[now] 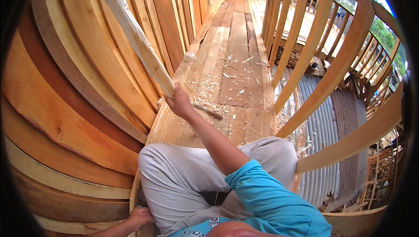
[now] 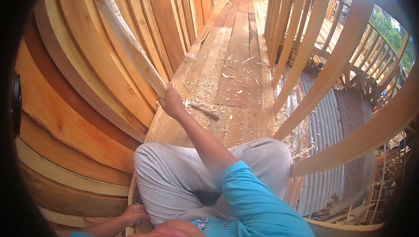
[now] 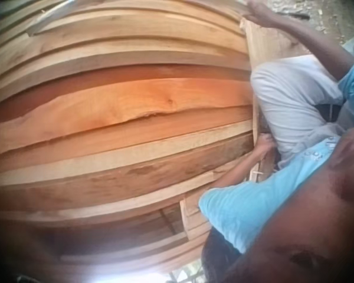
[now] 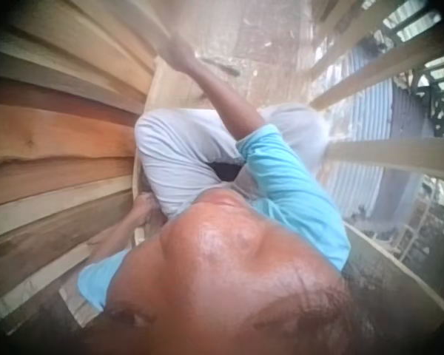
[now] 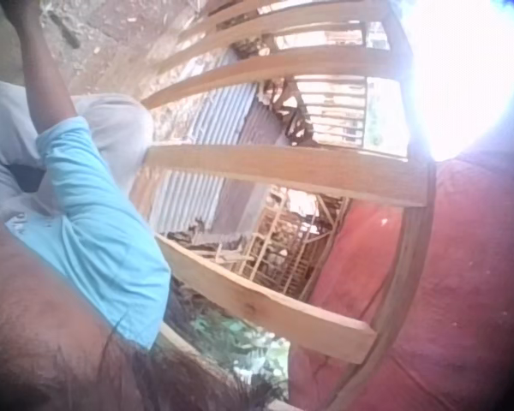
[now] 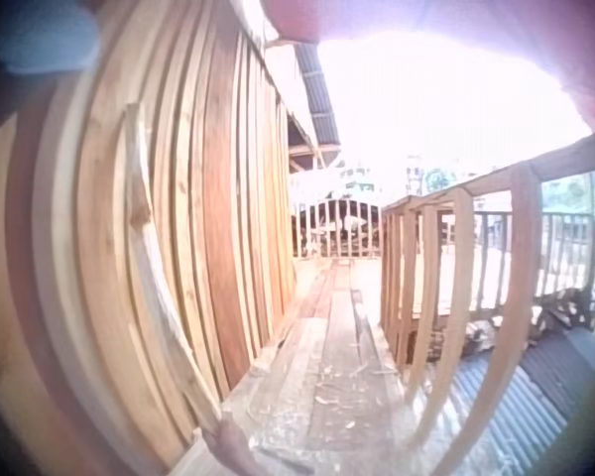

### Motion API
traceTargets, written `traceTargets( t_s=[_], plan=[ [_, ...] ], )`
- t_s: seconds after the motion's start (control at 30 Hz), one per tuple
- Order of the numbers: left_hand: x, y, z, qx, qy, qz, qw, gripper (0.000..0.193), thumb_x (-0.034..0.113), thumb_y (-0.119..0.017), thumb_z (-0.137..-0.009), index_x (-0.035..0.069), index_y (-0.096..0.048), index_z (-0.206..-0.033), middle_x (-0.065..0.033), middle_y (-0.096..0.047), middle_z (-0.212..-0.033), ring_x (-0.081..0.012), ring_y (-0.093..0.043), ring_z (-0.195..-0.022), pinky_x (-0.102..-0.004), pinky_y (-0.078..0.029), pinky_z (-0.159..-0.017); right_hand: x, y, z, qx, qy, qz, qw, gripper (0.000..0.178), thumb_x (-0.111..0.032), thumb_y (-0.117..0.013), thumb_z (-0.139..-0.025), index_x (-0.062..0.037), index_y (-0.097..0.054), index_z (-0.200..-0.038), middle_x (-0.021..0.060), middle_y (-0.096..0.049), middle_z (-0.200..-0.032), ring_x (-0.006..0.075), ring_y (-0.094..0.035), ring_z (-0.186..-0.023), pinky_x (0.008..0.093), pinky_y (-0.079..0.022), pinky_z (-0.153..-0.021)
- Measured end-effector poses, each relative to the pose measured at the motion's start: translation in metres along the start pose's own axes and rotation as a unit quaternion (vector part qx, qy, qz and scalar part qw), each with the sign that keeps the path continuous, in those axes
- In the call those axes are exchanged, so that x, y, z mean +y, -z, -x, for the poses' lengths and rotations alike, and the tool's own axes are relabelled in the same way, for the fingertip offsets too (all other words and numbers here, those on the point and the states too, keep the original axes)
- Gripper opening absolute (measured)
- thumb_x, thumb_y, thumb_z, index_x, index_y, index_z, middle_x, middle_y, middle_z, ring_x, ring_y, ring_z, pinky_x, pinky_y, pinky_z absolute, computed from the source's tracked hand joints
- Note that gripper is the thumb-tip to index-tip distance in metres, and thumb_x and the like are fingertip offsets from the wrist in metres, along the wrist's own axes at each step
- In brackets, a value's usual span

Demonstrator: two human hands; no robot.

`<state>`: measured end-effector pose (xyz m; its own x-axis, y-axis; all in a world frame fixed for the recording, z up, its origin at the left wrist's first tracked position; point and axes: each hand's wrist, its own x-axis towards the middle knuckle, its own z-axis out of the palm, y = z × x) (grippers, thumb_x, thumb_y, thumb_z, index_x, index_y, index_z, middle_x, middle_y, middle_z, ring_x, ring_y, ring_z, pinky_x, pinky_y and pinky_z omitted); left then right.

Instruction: The person sits on a wooden floor and uses a knife to carve a long piece of wood, removing shavings and shaping the surface. The person occasionally pauses to wipe away debris before continuing to carve.

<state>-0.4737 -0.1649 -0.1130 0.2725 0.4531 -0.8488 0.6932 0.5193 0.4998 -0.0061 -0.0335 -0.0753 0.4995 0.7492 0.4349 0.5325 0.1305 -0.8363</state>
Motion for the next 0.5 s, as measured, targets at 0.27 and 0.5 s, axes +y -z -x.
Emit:
traceTargets(
  t_s=[0.27,0.5],
  plan=[
    [-0.017,0.002,-0.016,0.061,-0.054,-0.071,0.994,0.032,-0.004,-0.077,-0.073,-0.009,-0.065,-0.103,-0.0127,-0.072,-0.095,-0.0196,-0.070,-0.085,-0.0307,-0.057,-0.080,0.018,-0.012,-0.003,0.054,0.061,0.038,0.996,0.045,-0.020,-0.068,-0.087,-0.0006,-0.037,-0.113,0.0293,-0.061,-0.090,0.0475,-0.062,-0.083,0.0499,-0.049,-0.071],
    [-0.006,0.027,-0.006,-0.011,0.019,-0.047,0.999,0.025,0.001,-0.078,-0.077,-0.008,-0.068,-0.099,-0.0135,-0.073,-0.092,-0.0194,-0.071,-0.081,-0.0291,-0.058,-0.076,-0.001,-0.008,0.001,0.030,0.033,0.012,0.999,0.044,-0.018,-0.069,-0.085,0.0039,-0.039,-0.109,0.0321,-0.060,-0.095,0.0503,-0.060,-0.090,0.0523,-0.048,-0.077]
  ],
)
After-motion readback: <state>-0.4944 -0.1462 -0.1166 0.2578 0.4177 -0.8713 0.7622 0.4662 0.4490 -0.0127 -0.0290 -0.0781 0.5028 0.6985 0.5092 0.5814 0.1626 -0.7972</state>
